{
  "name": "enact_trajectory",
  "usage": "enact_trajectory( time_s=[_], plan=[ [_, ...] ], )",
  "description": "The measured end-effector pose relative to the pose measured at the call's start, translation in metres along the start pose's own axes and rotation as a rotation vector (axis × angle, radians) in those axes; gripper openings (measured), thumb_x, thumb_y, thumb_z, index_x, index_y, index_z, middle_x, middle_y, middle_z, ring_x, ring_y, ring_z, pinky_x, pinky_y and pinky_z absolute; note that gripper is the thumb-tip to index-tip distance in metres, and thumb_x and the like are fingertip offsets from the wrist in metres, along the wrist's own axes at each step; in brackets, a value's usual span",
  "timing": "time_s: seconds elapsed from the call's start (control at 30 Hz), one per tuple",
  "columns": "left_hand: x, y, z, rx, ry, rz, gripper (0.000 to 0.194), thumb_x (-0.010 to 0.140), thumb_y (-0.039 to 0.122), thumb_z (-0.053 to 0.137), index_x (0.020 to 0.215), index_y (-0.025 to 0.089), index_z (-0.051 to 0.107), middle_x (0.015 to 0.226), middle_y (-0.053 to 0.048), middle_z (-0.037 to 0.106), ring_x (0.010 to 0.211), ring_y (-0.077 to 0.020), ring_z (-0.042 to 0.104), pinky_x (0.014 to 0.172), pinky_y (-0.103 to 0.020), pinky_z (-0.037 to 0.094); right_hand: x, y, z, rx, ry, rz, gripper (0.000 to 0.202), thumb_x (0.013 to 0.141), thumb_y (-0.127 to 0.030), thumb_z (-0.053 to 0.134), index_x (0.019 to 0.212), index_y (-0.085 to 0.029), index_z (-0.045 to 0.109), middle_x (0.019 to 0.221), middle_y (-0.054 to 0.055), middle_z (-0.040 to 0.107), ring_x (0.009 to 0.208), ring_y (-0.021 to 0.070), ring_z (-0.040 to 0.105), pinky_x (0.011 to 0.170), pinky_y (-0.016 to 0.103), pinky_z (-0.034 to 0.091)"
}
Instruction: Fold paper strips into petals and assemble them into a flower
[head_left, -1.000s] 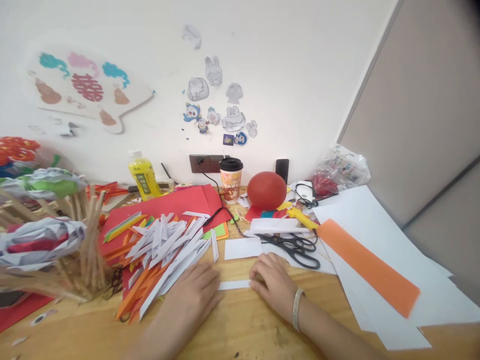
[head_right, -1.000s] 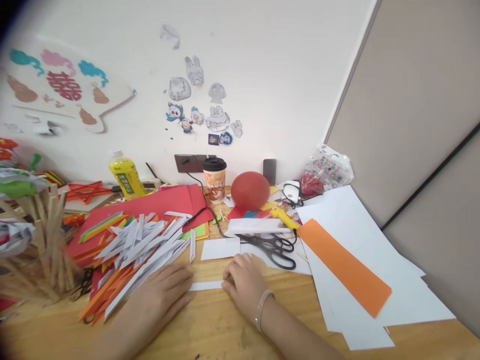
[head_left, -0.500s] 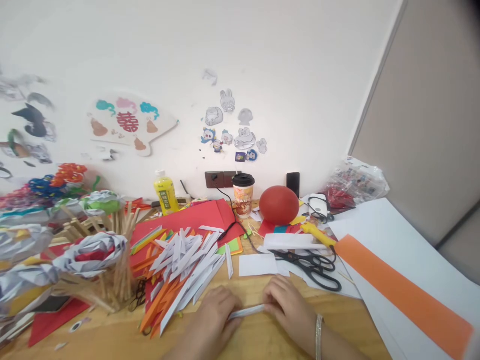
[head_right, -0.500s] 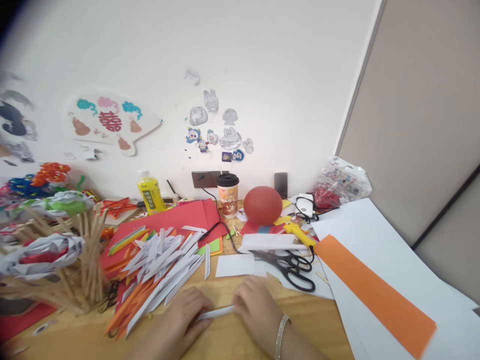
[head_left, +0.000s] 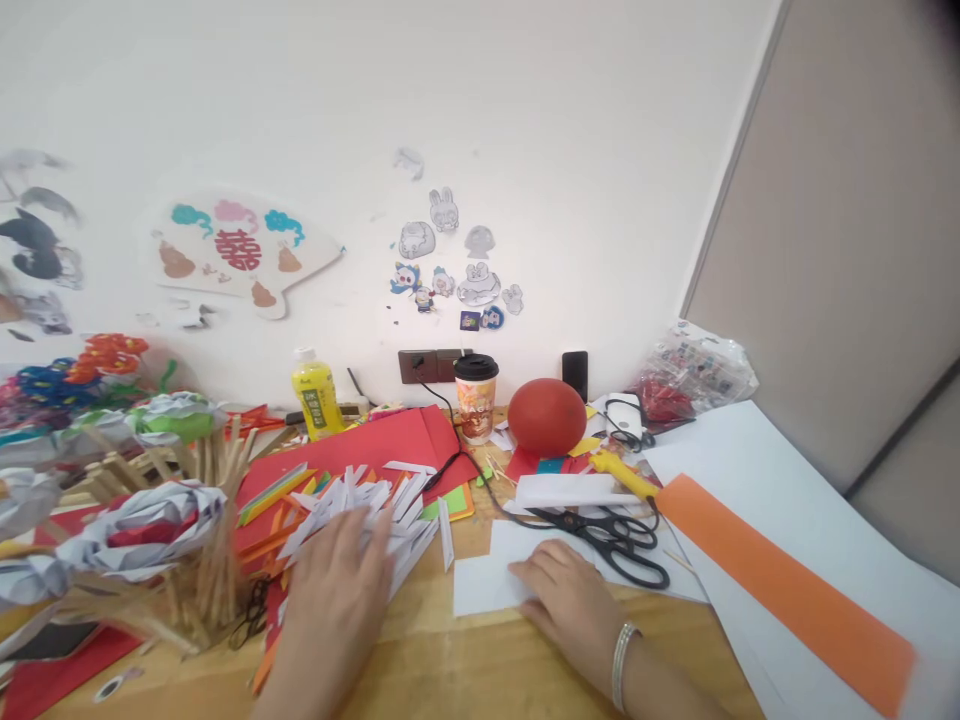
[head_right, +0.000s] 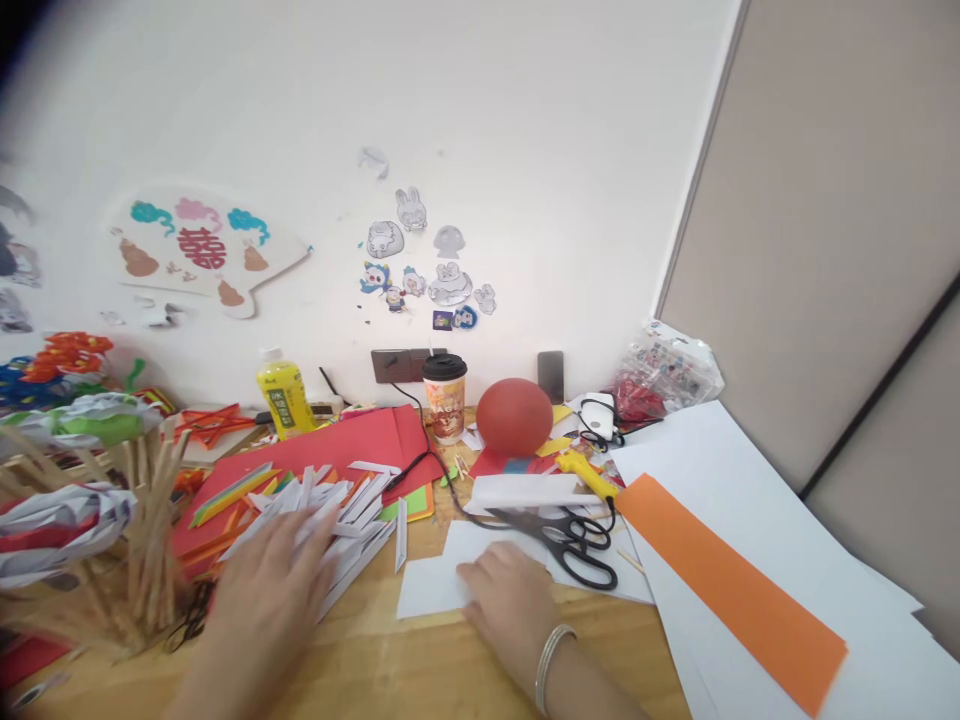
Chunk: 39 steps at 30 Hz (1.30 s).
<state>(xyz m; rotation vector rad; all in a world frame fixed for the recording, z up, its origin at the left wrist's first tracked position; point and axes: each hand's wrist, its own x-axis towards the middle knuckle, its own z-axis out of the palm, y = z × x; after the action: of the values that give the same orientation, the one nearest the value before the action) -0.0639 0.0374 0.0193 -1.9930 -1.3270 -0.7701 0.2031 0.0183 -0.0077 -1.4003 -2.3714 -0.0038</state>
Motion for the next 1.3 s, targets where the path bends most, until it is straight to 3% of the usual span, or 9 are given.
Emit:
enact_trajectory(
  time_s=[0.13,0.2,0.33,0.5,0.6,0.83,1.03,1.17,1.3],
  plan=[
    [-0.013,0.034,0.003,-0.23,-0.069,0.412,0.032,0.084,0.037,0.049,0.11,0.02,0.057,0.11,-0.01,0.062,0.103,-0.026,0.055,0.085,-0.037,0.046,-0.004,-0.004,0.008,-0.063,0.095,-0.26,0.003,0.081,-0.02,0.059,0.083,-0.02,0.061,0.074,0.001,0.063,0.074,0.0171,0.053,0.068,0.029,0.04],
    [-0.016,0.047,0.001,-0.345,-0.097,0.483,0.028,0.086,0.037,0.048,0.105,0.019,0.06,0.1,-0.007,0.067,0.094,-0.0219,0.059,0.082,-0.033,0.049,-0.007,-0.006,0.009,-0.066,0.16,-0.346,0.01,0.086,-0.019,0.052,0.079,-0.02,0.059,0.07,0.0,0.061,0.07,0.0157,0.051,0.064,0.028,0.038],
    [-0.015,0.057,-0.002,-0.527,-0.105,0.432,0.029,0.093,0.027,0.035,0.087,0.019,0.062,0.082,-0.003,0.068,0.08,-0.0166,0.061,0.074,-0.027,0.051,-0.011,-0.011,0.005,-0.074,0.205,-0.403,0.023,0.089,-0.012,0.042,0.073,-0.019,0.056,0.063,0.001,0.059,0.063,0.0142,0.048,0.058,0.027,0.035],
    [-0.015,0.06,-0.003,-0.555,-0.177,0.383,0.037,0.095,0.02,0.028,0.077,0.019,0.06,0.071,-0.002,0.061,0.07,-0.0151,0.056,0.064,-0.025,0.047,-0.012,-0.015,-0.002,-0.039,0.172,-0.386,0.019,0.087,-0.027,0.05,0.071,-0.019,0.056,0.066,0.001,0.058,0.065,0.015,0.05,0.058,0.027,0.036],
    [-0.016,0.062,-0.006,-0.518,-0.254,0.431,0.037,0.096,0.018,0.028,0.074,0.017,0.058,0.067,-0.001,0.058,0.065,-0.0144,0.052,0.06,-0.025,0.044,-0.013,-0.015,0.001,-0.08,0.172,-0.373,0.024,0.089,-0.015,0.043,0.067,-0.018,0.054,0.064,0.002,0.056,0.063,0.0144,0.048,0.057,0.027,0.036],
    [-0.023,0.072,-0.006,-0.451,-0.172,0.548,0.031,0.093,0.009,0.028,0.09,0.015,0.058,0.074,-0.005,0.061,0.069,-0.0177,0.054,0.064,-0.03,0.045,-0.021,-0.015,0.009,-0.115,0.139,-0.518,0.023,0.09,-0.01,0.038,0.077,-0.018,0.056,0.08,0.007,0.061,0.072,0.0173,0.051,0.064,0.03,0.04],
    [-0.025,0.068,-0.012,-0.636,-0.366,0.384,0.03,0.094,0.015,0.029,0.086,0.02,0.057,0.075,0.0,0.061,0.066,-0.0125,0.057,0.06,-0.019,0.046,-0.019,-0.018,0.001,-0.014,0.12,-0.405,0.018,0.09,-0.019,0.043,0.078,-0.018,0.057,0.073,0.004,0.063,0.066,0.0159,0.051,0.058,0.027,0.04],
    [-0.022,0.067,-0.017,-0.612,-0.352,0.365,0.029,0.095,0.018,0.029,0.098,0.023,0.057,0.077,0.0,0.061,0.066,-0.012,0.058,0.058,-0.019,0.046,-0.016,-0.018,-0.004,0.123,0.129,-0.367,0.017,0.088,-0.021,0.047,0.075,-0.019,0.057,0.08,0.003,0.065,0.073,0.0151,0.054,0.064,0.026,0.044],
    [-0.024,0.073,-0.016,-0.545,-0.301,0.39,0.029,0.095,0.019,0.03,0.094,0.022,0.059,0.072,0.0,0.06,0.062,-0.012,0.056,0.055,-0.019,0.046,-0.017,-0.019,-0.004,0.202,0.135,-0.34,0.019,0.087,-0.016,0.044,0.074,-0.018,0.058,0.079,0.004,0.065,0.072,0.0153,0.054,0.064,0.026,0.045]
  ],
)
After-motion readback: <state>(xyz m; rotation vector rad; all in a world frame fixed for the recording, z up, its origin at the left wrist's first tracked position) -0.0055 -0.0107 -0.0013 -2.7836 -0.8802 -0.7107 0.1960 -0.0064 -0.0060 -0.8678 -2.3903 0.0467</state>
